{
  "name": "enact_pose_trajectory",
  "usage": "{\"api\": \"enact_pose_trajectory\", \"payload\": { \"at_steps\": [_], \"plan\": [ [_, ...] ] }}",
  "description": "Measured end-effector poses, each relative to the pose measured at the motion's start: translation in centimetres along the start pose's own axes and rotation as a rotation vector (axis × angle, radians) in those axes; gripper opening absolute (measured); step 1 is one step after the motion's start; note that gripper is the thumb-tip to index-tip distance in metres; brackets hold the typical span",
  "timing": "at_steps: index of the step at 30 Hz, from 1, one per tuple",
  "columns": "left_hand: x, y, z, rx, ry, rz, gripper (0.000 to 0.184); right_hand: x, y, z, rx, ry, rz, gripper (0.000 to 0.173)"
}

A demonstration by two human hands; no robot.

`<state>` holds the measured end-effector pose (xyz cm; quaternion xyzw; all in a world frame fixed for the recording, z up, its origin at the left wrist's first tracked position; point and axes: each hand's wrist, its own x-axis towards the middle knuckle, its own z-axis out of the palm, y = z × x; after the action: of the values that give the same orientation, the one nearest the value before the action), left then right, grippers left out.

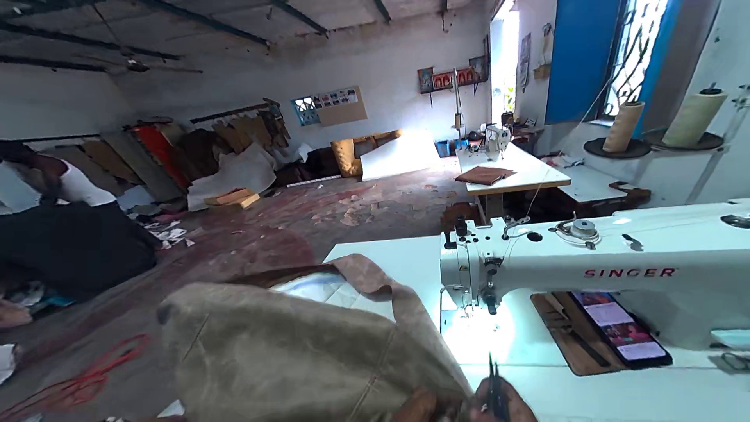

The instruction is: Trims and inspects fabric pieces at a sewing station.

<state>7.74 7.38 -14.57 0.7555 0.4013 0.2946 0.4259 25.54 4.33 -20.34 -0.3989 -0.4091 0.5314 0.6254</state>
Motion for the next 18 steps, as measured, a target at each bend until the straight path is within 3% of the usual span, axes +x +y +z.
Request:
{"api": "enact_pose_trajectory", "payload": {
  "at_steps": [4,9,11,14,18],
  "plan": [
    [0.5,2.4,-0.7,0.305,-0.012,0.167,0.036,0.1,-1.8,0.2,0.208,0.044,0.126,0.033],
    [1.2,1.4,0.9,0.569,0.170,0.268,0.031,0.2,-1.5,-0.4,0.462,0.006,0.216,0.032],
    [1.6,0.7,1.4,0.540,0.140,0.197,0.033,0.3,-1.3,-1.0,0.396,0.026,0.253,0.031],
    [2.5,-0.4,1.8,0.399,-0.036,0.018,0.037,0.4,-0.7,-1.9,0.279,0.071,0.273,0.031],
    [2.9,-2.0,3.0,0.312,-0.120,-0.038,0.033,0.2,0.1,-2.7,0.217,0.115,0.290,0.032]
  ]
}}
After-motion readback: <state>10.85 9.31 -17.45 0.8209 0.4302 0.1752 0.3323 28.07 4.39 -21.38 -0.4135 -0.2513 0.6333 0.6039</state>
